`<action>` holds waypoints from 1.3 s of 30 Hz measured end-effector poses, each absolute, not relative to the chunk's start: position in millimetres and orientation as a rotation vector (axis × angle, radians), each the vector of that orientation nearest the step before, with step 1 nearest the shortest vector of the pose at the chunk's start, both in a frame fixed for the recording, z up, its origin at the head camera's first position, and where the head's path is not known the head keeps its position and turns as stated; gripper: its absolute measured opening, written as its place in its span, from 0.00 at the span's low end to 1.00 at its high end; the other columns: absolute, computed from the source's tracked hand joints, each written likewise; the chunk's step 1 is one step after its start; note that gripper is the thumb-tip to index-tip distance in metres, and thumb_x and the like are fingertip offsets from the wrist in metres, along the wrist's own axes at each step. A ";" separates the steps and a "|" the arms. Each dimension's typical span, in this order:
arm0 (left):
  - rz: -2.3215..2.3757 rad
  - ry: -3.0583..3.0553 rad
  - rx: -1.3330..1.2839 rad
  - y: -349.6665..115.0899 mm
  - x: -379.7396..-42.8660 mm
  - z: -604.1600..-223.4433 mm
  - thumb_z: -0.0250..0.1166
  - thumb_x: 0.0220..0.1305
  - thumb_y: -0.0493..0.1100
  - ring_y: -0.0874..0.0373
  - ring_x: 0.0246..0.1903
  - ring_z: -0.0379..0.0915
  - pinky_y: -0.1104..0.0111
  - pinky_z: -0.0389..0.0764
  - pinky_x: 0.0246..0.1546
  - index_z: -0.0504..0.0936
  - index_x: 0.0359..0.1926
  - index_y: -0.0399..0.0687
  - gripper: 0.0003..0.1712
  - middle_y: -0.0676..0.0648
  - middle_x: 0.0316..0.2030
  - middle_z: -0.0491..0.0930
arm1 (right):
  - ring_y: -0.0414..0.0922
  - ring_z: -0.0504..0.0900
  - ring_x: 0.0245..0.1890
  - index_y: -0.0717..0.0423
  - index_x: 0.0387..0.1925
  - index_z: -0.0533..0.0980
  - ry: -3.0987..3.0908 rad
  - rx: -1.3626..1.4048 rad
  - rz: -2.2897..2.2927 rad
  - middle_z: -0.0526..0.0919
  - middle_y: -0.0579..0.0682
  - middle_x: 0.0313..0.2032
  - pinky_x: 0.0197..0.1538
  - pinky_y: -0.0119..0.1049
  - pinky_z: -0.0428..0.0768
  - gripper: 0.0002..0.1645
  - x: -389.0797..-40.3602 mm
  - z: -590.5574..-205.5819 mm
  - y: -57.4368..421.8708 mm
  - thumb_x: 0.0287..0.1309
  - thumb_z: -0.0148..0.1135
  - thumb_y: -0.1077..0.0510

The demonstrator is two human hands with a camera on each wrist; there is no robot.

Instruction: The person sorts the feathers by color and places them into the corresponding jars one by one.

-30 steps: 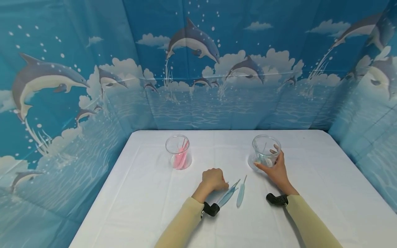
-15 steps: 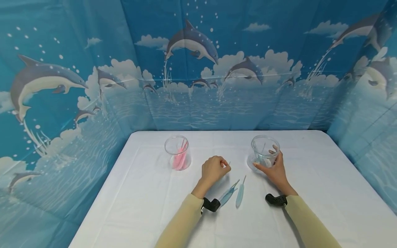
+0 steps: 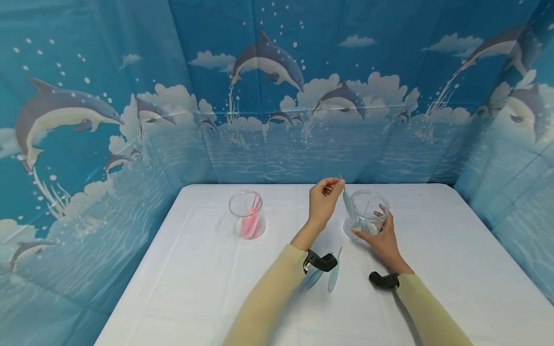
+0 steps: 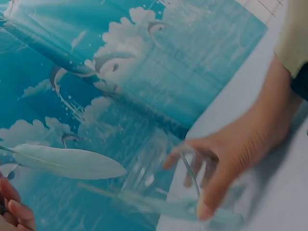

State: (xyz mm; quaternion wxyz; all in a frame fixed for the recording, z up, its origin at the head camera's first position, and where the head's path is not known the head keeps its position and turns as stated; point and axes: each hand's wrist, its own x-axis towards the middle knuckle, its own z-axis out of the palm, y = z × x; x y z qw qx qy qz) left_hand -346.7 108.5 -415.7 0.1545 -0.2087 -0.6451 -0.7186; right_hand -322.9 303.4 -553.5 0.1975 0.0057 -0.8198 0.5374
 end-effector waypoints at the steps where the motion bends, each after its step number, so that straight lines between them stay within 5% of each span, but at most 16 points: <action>1: -2.110 -1.796 -0.608 113.1 -347.4 -412.2 0.63 0.64 0.42 0.66 0.24 0.64 0.75 0.67 0.27 0.82 0.40 0.36 0.12 0.57 0.27 0.72 | 0.65 0.56 0.64 0.49 0.73 0.40 -2.300 0.008 1.504 0.55 0.66 0.65 0.61 0.63 0.55 0.66 -322.7 -553.4 303.1 0.43 0.77 0.53; 13: -2.122 -1.705 -0.606 138.7 -337.0 -412.1 0.61 0.65 0.34 0.63 0.23 0.60 0.77 0.63 0.24 0.79 0.40 0.28 0.09 0.43 0.25 0.69 | 0.66 0.57 0.63 0.50 0.73 0.40 -2.288 0.033 1.515 0.55 0.67 0.65 0.59 0.64 0.57 0.66 -320.9 -555.2 300.9 0.44 0.76 0.55; 22: -2.044 -1.823 -0.665 125.6 -330.5 -443.7 0.64 0.62 0.35 0.59 0.22 0.58 0.75 0.63 0.26 0.79 0.44 0.32 0.11 0.30 0.29 0.67 | 0.65 0.56 0.64 0.51 0.72 0.41 -2.283 0.035 1.493 0.54 0.68 0.65 0.60 0.64 0.56 0.65 -320.4 -558.5 297.6 0.44 0.76 0.57; 32: -1.861 -2.231 -0.475 74.0 -347.1 -492.8 0.65 0.62 0.51 0.65 0.23 0.64 0.73 0.68 0.26 0.83 0.40 0.45 0.14 0.55 0.26 0.73 | 0.66 0.56 0.63 0.50 0.73 0.40 -2.278 0.078 1.480 0.54 0.68 0.65 0.60 0.64 0.55 0.66 -324.5 -556.6 302.5 0.45 0.76 0.56; 39: -1.373 -2.874 -0.476 40.7 -328.2 -504.7 0.67 0.54 0.62 0.65 0.23 0.68 0.71 0.69 0.24 0.84 0.32 0.54 0.18 0.60 0.24 0.75 | 0.66 0.57 0.63 0.48 0.73 0.40 -2.293 0.072 1.486 0.55 0.66 0.65 0.59 0.64 0.57 0.65 -322.6 -552.9 303.4 0.45 0.76 0.55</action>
